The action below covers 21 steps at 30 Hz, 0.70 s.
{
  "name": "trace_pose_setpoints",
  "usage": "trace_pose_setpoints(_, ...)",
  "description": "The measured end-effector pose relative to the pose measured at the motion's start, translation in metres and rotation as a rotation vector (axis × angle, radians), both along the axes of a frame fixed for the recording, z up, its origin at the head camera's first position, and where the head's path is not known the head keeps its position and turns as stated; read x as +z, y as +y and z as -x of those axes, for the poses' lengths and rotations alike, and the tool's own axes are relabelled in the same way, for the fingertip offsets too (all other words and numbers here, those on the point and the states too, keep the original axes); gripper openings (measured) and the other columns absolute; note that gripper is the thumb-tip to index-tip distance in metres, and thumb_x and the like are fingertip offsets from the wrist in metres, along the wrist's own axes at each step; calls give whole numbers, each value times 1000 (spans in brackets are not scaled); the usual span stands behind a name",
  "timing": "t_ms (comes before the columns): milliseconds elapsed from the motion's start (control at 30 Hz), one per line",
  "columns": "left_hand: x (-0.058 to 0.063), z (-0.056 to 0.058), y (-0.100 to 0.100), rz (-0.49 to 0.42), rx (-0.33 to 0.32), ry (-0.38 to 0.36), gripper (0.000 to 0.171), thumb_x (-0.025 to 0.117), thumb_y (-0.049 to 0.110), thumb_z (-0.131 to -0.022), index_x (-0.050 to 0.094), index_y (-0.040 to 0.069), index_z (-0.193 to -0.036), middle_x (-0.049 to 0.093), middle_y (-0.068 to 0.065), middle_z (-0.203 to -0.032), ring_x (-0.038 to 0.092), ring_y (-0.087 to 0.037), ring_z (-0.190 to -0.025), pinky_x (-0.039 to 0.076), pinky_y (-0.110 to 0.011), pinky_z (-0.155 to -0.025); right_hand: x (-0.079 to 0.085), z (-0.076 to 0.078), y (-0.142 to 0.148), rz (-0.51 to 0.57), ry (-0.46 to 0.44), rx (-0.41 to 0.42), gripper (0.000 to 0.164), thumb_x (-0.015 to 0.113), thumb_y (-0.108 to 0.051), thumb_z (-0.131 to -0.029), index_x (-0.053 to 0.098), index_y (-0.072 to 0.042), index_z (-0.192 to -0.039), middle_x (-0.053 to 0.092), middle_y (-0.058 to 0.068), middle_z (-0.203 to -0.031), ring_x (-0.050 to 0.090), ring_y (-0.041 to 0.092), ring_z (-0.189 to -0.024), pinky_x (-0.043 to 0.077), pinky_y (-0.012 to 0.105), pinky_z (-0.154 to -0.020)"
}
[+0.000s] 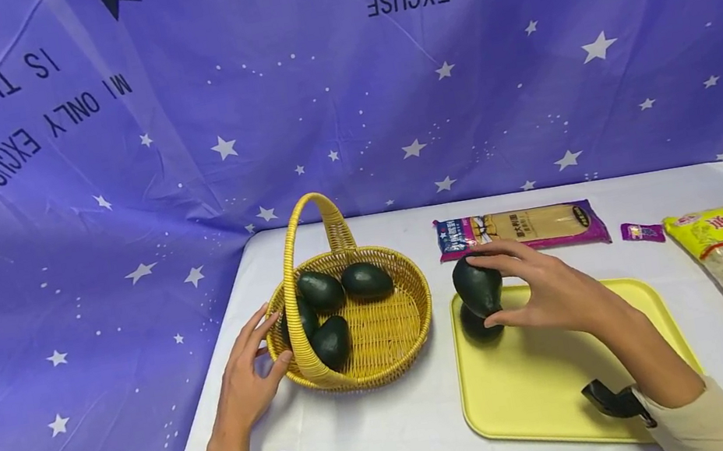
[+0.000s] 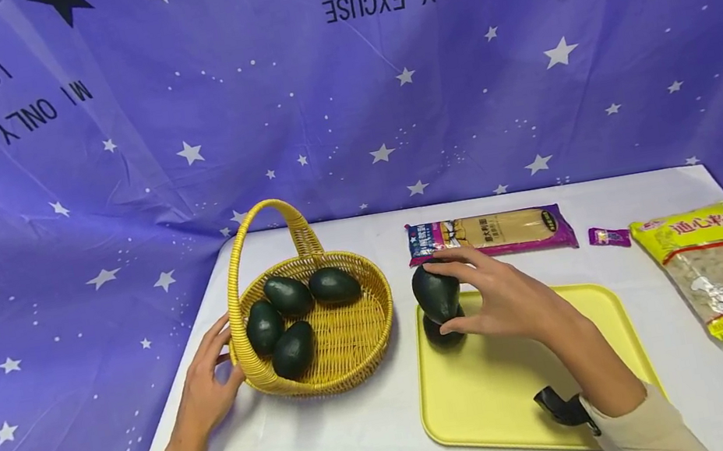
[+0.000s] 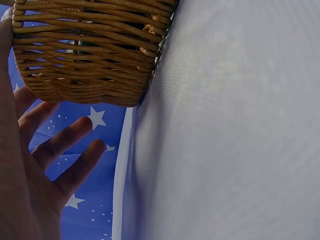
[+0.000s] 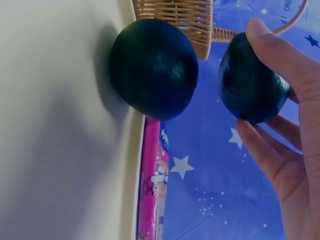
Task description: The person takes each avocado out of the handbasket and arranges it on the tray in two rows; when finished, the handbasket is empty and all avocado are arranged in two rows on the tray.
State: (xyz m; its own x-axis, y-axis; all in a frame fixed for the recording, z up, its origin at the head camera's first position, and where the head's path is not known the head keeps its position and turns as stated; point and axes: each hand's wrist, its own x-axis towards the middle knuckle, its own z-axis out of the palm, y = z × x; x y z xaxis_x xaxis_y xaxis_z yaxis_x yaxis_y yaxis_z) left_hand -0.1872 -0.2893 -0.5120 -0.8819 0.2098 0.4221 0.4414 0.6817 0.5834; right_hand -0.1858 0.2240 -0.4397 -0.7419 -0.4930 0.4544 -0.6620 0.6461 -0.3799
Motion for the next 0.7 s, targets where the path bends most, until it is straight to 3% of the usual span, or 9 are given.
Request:
trace_pose_setpoints(233,-2,1,0,-2,-5,21,66,79,21,-97,56,24,-159,43,2,-170,54,-22,-139,48,-9,-99,-6,-7,12,15,18,-29,93,104,-37,-68,64,-19,-150,59,11,-151,59,35,-135,55,58,-103)
trace_pose_setpoints(467,-2,1,0,-4,-1,14,66,79,21,-97,56,26,-159,42,4,-170,55,-20,-139,54,-18,-99,-12,-10,19,39,38,-33,94,105,-33,-66,65,-18,-150,61,7,-149,61,30,-131,50,25,-107)
trace_pose_setpoints(533,-3,1,0,-2,0,24,66,79,20,-97,56,25,-159,43,3,-170,55,-20,-138,56,-22,-97,-14,-11,20,49,37,-29,94,105,-31,-65,65,-16,-149,61,8,-148,62,30,-129,52,21,-105)
trace_pose_setpoints(700,-4,2,0,-6,-1,35,65,79,19,-97,57,24,-158,44,1,-169,56,-18,-136,57,-23,-96,-19,-16,24,49,20,-57,97,106,-30,-65,64,-16,-150,60,8,-148,66,27,-123,63,33,-90)
